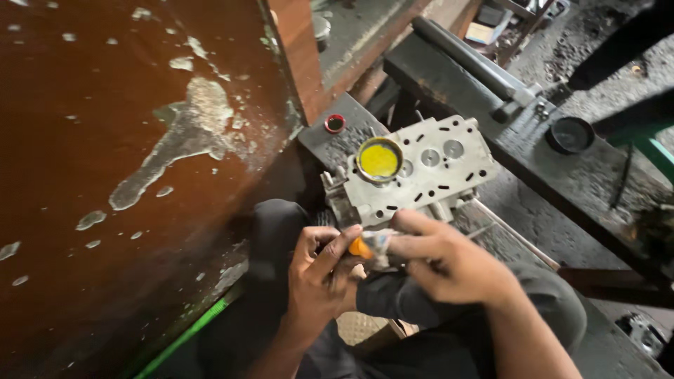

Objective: The person works on a disassembled engine cylinder head, using a screwdriver to remove a valve and a rag to clean the components. They then use a small brush to clean the inside of the valve and apply a yellow substance to the cylinder head.

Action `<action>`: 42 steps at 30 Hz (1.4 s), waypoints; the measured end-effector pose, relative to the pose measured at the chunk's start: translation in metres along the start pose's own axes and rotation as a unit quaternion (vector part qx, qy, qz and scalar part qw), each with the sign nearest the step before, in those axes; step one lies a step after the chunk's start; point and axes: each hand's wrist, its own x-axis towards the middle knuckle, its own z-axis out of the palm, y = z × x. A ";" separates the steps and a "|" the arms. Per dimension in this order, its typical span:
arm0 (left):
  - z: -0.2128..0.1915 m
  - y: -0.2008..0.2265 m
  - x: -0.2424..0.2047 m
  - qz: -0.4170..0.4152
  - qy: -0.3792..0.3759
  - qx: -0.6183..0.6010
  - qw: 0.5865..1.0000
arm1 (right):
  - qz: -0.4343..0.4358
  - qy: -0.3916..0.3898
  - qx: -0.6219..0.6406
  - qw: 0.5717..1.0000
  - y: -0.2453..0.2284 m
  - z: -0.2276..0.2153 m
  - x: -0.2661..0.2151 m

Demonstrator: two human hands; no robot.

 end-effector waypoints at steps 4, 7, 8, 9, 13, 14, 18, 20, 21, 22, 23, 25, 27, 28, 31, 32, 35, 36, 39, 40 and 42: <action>-0.006 -0.004 0.001 0.012 0.059 -0.007 0.998 | -0.048 0.023 -0.077 0.996 -0.015 0.016 0.017; -0.013 -0.006 0.000 -0.005 0.057 -0.063 0.996 | -0.016 -0.017 -0.044 0.999 -0.019 0.021 0.020; -0.015 -0.005 -0.001 -0.018 0.050 -0.088 0.995 | -0.028 -0.016 -0.042 0.999 -0.020 0.022 0.018; -0.018 -0.005 -0.001 -0.033 0.031 -0.098 0.994 | -0.040 -0.015 -0.041 0.998 -0.020 0.023 0.017; -0.030 -0.009 0.007 -0.081 -0.061 -0.165 0.981 | -0.048 -0.035 -0.042 0.997 -0.015 0.018 0.017; -0.033 -0.010 0.007 -0.093 -0.090 -0.188 0.974 | -0.046 -0.037 -0.040 0.997 -0.014 0.017 0.016; -0.032 -0.019 0.003 -0.194 -0.213 -0.348 0.892 | -0.069 -0.043 -0.037 0.996 -0.009 0.011 0.012; -0.029 -0.024 -0.001 -0.268 -0.250 -0.442 0.819 | -0.094 0.003 -0.011 0.995 -0.007 0.010 0.009; -0.028 -0.026 -0.003 -0.267 -0.249 -0.447 0.816 | -0.108 0.049 0.014 0.993 -0.006 0.011 0.009; -0.025 -0.028 -0.004 -0.266 -0.246 -0.454 0.814 | -0.122 0.093 0.038 0.987 -0.006 0.012 0.008; -0.023 -0.029 -0.004 -0.265 -0.243 -0.461 0.812 | -0.108 0.098 0.079 0.986 -0.006 0.012 0.008; -0.023 -0.031 -0.004 -0.235 -0.247 -0.413 0.845 | -0.079 0.111 0.162 0.977 -0.009 0.016 0.006; -0.025 -0.032 0.003 -0.191 -0.233 -0.347 0.888 | -0.098 0.067 0.093 0.989 -0.012 0.018 0.007; -0.027 -0.031 0.004 -0.169 -0.217 -0.306 0.911 | -0.104 0.043 0.062 0.992 -0.014 0.019 0.007; -0.032 -0.028 0.009 -0.118 -0.193 -0.226 0.948 | -0.068 0.042 0.120 0.990 -0.016 0.021 0.008; -0.032 -0.026 0.009 -0.104 -0.189 -0.207 0.954 | -0.038 0.050 0.123 0.990 -0.015 0.021 0.009; -0.034 -0.022 0.013 -0.025 -0.184 -0.090 0.979 | 0.020 0.066 0.165 0.984 -0.009 0.028 0.013; -0.035 -0.021 0.015 0.008 -0.173 -0.067 0.983 | 0.020 0.064 0.200 0.977 -0.006 0.031 0.013; -0.040 -0.018 0.018 0.097 -0.147 -0.008 0.984 | 0.068 0.059 0.377 0.922 0.004 0.042 0.012; -0.043 -0.017 0.018 0.118 -0.142 0.005 0.983 | 0.092 0.055 0.445 0.889 0.007 0.045 0.011; -0.051 -0.015 0.018 0.154 -0.136 0.053 0.977 | 0.169 0.016 0.389 0.906 0.013 0.048 0.008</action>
